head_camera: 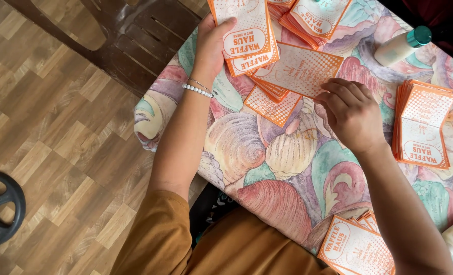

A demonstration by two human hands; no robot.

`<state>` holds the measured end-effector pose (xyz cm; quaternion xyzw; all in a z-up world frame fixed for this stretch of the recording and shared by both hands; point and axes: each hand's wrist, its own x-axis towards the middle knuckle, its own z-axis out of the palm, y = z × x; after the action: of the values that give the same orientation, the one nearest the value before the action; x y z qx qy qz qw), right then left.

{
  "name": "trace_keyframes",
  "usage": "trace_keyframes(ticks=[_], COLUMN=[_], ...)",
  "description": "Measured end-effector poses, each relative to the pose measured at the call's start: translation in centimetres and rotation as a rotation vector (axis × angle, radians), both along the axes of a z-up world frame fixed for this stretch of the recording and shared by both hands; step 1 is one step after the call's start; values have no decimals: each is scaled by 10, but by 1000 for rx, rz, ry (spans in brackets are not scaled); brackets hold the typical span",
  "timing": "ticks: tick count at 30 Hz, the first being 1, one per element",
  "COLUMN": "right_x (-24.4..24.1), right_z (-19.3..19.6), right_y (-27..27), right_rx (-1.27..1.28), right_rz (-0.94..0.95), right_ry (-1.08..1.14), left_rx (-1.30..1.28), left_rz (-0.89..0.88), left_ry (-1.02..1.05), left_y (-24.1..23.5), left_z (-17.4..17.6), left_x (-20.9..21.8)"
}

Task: Folding paper sleeves and applying glue to assemble them into bags.

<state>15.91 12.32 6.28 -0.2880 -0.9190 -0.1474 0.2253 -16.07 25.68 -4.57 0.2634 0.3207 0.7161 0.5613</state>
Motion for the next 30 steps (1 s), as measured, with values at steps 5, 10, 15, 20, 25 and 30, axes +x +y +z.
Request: trace_keyframes(ticks=[5, 10, 15, 20, 25, 30], right_x=[23, 76, 126, 166, 174, 177], right_z=[4, 10, 33, 41, 47, 64], right_y=[-20, -59, -101, -128, -150, -177], right_rx=[46, -146, -347, -560, -535, -413], right_rz=[-95, -256, -380, -398, -391, -440], right_ry=[68, 499, 1077, 1313, 1322, 1171], left_rx=[-85, 10, 303, 400, 404, 485], left_rz=[-27, -67, -151, -280, -452, -561], left_ry=[42, -37, -120, 326, 409, 367], left_y=[-9, -2, -15, -78, -96, -100], left_z=[14, 5, 30, 93, 118, 158], left_x=[0, -1, 12, 52, 123, 181])
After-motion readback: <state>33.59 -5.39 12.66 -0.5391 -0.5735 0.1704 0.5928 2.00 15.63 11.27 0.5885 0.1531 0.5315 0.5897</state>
